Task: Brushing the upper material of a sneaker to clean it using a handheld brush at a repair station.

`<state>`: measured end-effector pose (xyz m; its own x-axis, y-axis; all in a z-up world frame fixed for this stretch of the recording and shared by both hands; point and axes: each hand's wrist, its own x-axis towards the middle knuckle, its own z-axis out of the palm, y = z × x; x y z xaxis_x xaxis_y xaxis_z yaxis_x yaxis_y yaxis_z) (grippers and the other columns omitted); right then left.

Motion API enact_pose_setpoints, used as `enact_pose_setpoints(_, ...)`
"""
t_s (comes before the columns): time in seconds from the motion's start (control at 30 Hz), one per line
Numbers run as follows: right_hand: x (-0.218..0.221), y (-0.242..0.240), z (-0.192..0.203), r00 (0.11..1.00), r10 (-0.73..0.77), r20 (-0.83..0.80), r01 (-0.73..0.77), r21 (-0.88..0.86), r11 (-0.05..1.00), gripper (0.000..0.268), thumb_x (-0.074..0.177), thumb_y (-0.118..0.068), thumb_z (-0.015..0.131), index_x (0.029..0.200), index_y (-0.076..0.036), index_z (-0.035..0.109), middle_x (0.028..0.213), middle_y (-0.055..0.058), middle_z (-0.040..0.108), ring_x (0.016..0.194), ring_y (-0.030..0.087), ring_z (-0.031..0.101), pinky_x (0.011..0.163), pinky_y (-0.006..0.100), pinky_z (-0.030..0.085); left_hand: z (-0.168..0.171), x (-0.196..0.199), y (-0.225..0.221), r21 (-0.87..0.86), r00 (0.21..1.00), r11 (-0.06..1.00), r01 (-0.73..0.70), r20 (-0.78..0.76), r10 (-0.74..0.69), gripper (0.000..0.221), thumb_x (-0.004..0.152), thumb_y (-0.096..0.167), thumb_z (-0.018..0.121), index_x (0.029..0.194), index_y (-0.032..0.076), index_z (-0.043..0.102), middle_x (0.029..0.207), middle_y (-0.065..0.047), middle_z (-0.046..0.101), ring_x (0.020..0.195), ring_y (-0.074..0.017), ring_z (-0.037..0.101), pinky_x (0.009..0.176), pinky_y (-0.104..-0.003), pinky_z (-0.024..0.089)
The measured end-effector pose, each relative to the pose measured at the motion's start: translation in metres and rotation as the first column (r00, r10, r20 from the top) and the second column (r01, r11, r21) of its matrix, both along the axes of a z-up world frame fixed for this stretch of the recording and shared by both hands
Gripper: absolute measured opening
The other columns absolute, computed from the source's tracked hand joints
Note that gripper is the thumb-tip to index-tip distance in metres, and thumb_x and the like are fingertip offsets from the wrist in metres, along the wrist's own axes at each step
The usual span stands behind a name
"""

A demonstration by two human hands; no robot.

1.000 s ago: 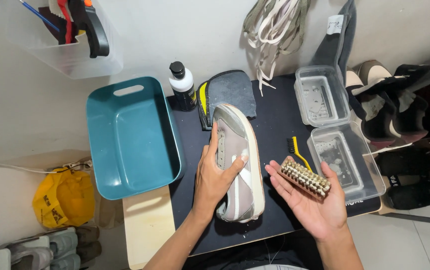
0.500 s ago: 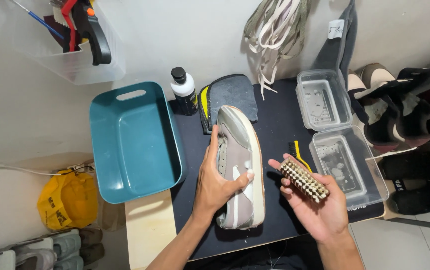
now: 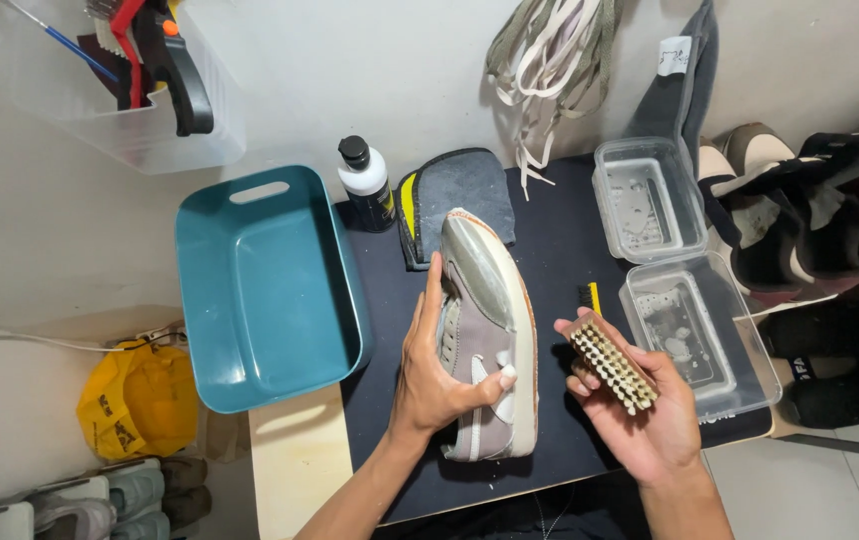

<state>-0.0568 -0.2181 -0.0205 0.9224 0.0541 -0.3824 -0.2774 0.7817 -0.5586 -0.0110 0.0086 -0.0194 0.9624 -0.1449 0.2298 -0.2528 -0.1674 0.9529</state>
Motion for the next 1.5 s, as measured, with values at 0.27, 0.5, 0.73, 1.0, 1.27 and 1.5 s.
enact_pose_setpoints(0.27, 0.001, -0.002, -0.002, 0.998, -0.022, 0.064, 0.019, 0.042, 0.999, 0.052, 0.096, -0.019, 0.05, 0.141, 0.006, 0.05, 0.135, 0.035, 0.056, 0.077, 0.021, 0.054, 0.078, 0.032, 0.048, -0.002, -0.002, 0.001, -0.012, 0.998, 1.0, -0.007, 0.054, 0.007, 0.124, 0.066, 0.053, 0.074, 0.161, 0.002, 0.013, 0.161, -0.026, 0.037, 0.15, -0.0389, 0.04, 0.12, -0.049, 0.038)
enact_pose_setpoints(0.5, -0.007, -0.014, -0.024, 0.99, 0.031, 0.14, -0.044, 0.095, 0.994, 0.072, 0.099, -0.005, 0.062, 0.16, -0.006, 0.025, 0.142, 0.034, 0.053, 0.121, 0.039, 0.065, 0.1, 0.04, 0.059, -0.002, 0.002, -0.001, -0.105, 0.999, 0.994, -0.029, -0.029, 0.026, 0.12, 0.072, 0.056, 0.072, 0.16, 0.001, 0.014, 0.168, -0.022, 0.022, 0.158, -0.0341, 0.023, 0.127, -0.048, 0.025)
enact_pose_setpoints(0.73, -0.004, 0.011, 0.004, 0.998, 0.039, -0.049, -0.052, -0.282, 0.958, 0.071, 0.088, -0.015, 0.06, 0.156, -0.005, 0.043, 0.132, 0.016, 0.06, 0.111, 0.02, 0.06, 0.096, 0.029, 0.047, 0.001, 0.006, 0.0, -0.03, 0.966, 0.994, -0.102, -0.241, 0.092, 0.113, 0.07, 0.045, 0.074, 0.161, 0.011, 0.016, 0.168, -0.016, 0.027, 0.156, -0.0319, 0.027, 0.123, -0.048, 0.027)
enact_pose_setpoints(1.0, -0.001, 0.016, 0.019, 0.999, 0.006, 0.045, 0.014, -0.427, 0.904, 0.07, 0.084, -0.003, 0.055, 0.152, 0.004, 0.043, 0.135, 0.029, 0.058, 0.131, 0.04, 0.057, 0.105, 0.049, 0.048, 0.009, 0.012, 0.004, -0.052, 0.903, 0.999, -0.008, -0.43, -0.015, 0.112, 0.065, 0.049, 0.077, 0.16, 0.019, 0.025, 0.162, -0.011, 0.043, 0.15, -0.0237, 0.04, 0.12, -0.038, 0.032)
enact_pose_setpoints(1.27, 0.011, 0.0, 0.017, 0.987, 0.048, 0.154, -0.067, 0.125, 0.99, 0.049, 0.1, -0.033, 0.054, 0.139, -0.003, 0.055, 0.132, 0.026, 0.063, 0.131, 0.043, 0.054, 0.104, 0.071, 0.041, 0.015, 0.013, 0.007, -0.017, 0.878, 0.998, 0.058, -0.475, -0.06, 0.114, 0.063, 0.052, 0.076, 0.16, 0.021, 0.025, 0.163, -0.01, 0.041, 0.152, -0.0251, 0.037, 0.119, -0.042, 0.033)
enact_pose_setpoints(1.5, 0.022, 0.004, -0.017, 0.912, -0.037, 0.409, 0.256, -0.496, 0.83, 0.04, 0.091, -0.029, 0.057, 0.114, 0.001, 0.045, 0.118, 0.029, 0.055, 0.111, 0.044, 0.067, 0.096, 0.051, 0.059, 0.009, 0.011, 0.012, -0.004, 0.908, 0.99, 0.144, -0.398, -0.134, 0.118, 0.063, 0.045, 0.086, 0.162, 0.012, 0.03, 0.152, -0.034, 0.046, 0.144, -0.0511, 0.039, 0.12, -0.059, 0.027)
